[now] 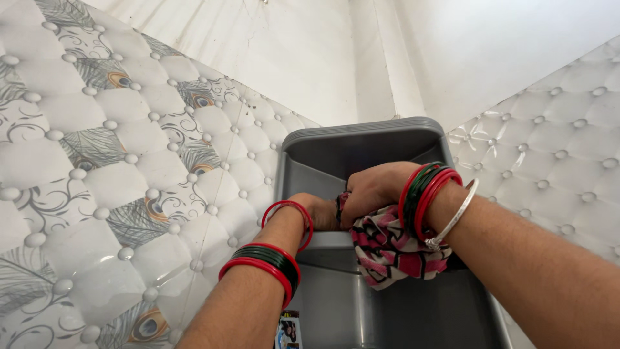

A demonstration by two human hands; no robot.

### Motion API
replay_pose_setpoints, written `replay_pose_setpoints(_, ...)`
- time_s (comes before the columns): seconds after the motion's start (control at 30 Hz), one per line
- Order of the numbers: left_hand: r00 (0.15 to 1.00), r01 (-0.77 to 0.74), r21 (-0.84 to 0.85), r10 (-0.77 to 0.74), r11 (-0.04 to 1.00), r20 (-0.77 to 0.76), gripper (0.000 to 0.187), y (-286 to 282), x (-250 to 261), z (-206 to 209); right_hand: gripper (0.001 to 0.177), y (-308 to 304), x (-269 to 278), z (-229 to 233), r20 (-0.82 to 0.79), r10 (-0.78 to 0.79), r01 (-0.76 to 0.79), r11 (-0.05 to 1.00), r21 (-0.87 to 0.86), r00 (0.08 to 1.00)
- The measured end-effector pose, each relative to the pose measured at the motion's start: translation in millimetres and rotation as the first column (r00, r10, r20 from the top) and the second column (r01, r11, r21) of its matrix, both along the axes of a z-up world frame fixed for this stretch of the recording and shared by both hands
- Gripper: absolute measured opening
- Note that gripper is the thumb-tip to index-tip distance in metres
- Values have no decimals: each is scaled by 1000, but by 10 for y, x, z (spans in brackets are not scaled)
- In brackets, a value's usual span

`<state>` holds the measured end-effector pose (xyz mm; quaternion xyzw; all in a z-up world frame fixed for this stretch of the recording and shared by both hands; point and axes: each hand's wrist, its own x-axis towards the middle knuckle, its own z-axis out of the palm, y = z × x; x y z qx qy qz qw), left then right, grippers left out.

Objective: The person rinses an orange plastic strainer under a wall tap, then wipes it dry with a cloth and places it on a wall-mounted shelf. They proceed to wipe a purple scrubber and a blue bottle with a red cap, placing each item on the shelf.

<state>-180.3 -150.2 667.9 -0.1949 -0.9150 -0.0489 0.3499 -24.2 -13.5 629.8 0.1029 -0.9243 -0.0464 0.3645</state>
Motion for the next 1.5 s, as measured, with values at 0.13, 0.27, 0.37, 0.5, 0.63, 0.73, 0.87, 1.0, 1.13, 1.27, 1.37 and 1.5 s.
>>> replay_pose_setpoints(0.13,1000,-10,20,10,1000,-3,62,2,-77,18,39,-20,-129,96,90,-10,10,1000,10,996)
replay_pose_setpoints(0.27,1000,-10,3,10,1000,-11,58,134,-155,66,43,-19,-333,249,202,3,-7,1000,19,979)
replay_pose_setpoints(0.37,1000,-25,-3,25,1000,7,54,159,-261,24,45,-100,-521,292,231,-55,52,998,22,971)
replay_pose_setpoints(0.5,999,-38,-4,38,999,7,50,196,-352,62,46,-205,-701,399,274,-107,90,993,71,956)
replay_pose_setpoints(0.63,998,-58,-13,58,998,-7,46,195,-402,50,47,-203,-822,458,271,-132,109,989,101,954)
replay_pose_setpoints(0.73,996,-78,14,79,997,-31,43,206,-416,88,48,-195,-800,416,232,-139,112,986,127,963)
replay_pose_setpoints(0.87,986,-103,93,114,990,-120,40,170,-243,66,47,-195,-512,150,62,-127,122,989,87,990)
replay_pose_setpoints(1.0,961,-87,315,163,945,-224,36,74,200,-144,41,-77,-126,-297,-294,-82,96,995,34,952)
replay_pose_setpoints(1.13,936,6,480,164,877,-312,31,82,728,-525,39,28,55,-696,-540,-8,44,998,54,842)
replay_pose_setpoints(1.27,885,73,489,170,869,-434,28,80,984,-766,32,217,90,-1028,-642,61,-54,998,31,764)
replay_pose_setpoints(1.37,857,113,496,169,861,-487,34,93,1020,-919,37,370,49,-1270,-709,186,-176,980,89,680)
replay_pose_setpoints(1.5,815,95,418,171,904,-554,45,114,1136,-1147,61,463,-32,-1464,-759,270,-263,955,135,592)
